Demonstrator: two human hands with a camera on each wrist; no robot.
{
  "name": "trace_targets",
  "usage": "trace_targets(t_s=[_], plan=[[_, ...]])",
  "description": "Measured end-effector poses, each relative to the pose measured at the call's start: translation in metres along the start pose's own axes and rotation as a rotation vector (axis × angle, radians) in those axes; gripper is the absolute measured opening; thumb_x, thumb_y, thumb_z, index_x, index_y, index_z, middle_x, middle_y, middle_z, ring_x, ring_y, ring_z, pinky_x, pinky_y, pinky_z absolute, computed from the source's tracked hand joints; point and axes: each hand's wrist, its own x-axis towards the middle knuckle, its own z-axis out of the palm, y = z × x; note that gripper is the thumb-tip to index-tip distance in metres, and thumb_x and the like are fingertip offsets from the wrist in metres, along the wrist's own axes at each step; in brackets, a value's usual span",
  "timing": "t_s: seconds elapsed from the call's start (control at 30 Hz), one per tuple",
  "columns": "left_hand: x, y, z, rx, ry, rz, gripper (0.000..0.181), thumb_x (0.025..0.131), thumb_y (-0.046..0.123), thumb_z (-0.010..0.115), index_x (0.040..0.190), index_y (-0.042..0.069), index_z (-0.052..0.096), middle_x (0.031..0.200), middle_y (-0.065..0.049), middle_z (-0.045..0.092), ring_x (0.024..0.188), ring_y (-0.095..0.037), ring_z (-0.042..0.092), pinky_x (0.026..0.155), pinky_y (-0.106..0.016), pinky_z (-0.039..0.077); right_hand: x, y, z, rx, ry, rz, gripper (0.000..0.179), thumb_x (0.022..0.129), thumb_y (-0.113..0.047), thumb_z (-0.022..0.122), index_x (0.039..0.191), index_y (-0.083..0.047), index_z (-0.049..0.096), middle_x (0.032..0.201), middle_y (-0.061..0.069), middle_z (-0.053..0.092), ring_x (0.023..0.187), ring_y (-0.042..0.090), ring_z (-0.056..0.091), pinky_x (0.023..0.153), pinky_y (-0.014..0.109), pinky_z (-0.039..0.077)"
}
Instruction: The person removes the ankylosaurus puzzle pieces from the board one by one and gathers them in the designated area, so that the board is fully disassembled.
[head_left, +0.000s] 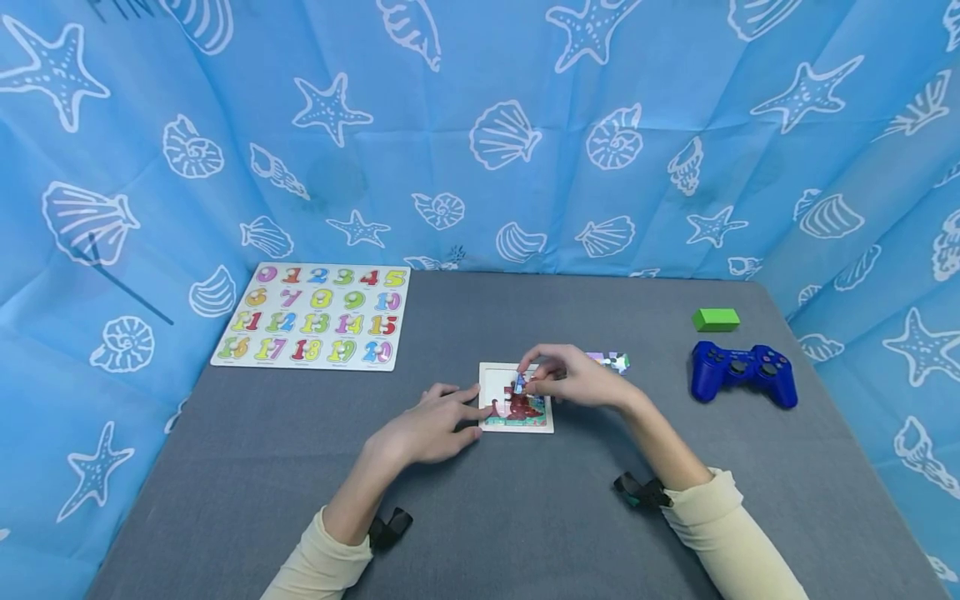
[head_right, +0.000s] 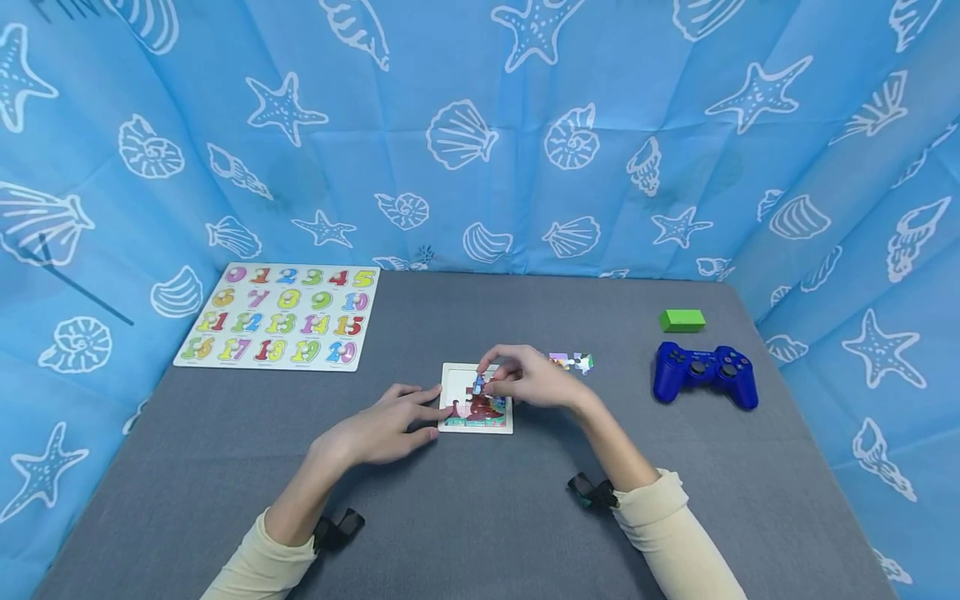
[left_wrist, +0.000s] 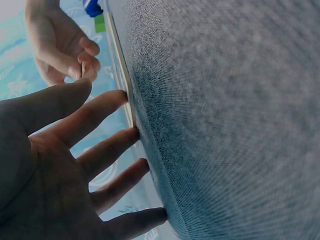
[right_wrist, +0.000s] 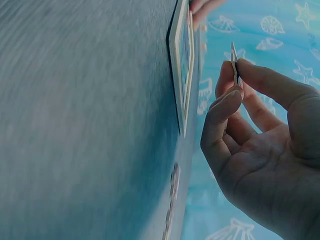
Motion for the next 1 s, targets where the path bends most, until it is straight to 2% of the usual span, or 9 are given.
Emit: trace_targets(t_s=[0.27,0.6,1.0], plan=[[-0.001,0.002,0.000,-0.003,0.003,-0.005,0.043,0.111,0.031,0.062,0.154,0.027,0.062,0.177,-0.004,0.039,0.163,-0.040,0.032,0.131,-0.068,0.029,-0.019,0.012,-0.019,-0.042,0.042,0.051,0.024,0.105,-0.012,0.071,0.127,-0.004,0.071,0.099,0.019,0.076,0.071,0.016,0.062,0.062,0.030,0.055],[-0.004,0.002,0.000,-0.012,0.019,0.022,0.043,0.111,0.029,0.062,0.154,0.024,0.063,0.177,-0.006,0.039,0.162,-0.040,0.033,0.130,-0.067,0.031,-0.033,0.026,-0.035,-0.070,0.104,0.105,0.027,0.102,-0.011,0.075,0.127,-0.001,0.071,0.097,0.016,0.075,0.076,0.017,0.066,0.064,0.031,0.059],[-0.004,0.001,0.001,-0.016,0.019,0.011,0.043,0.112,0.030,0.061,0.154,0.024,0.063,0.178,-0.004,0.038,0.163,-0.039,0.032,0.131,-0.067,0.030,-0.037,0.037,-0.042,-0.130,0.093,0.115,0.025,0.104,-0.009,0.071,0.127,0.001,0.071,0.098,0.019,0.074,0.078,0.012,0.065,0.065,0.029,0.059]])
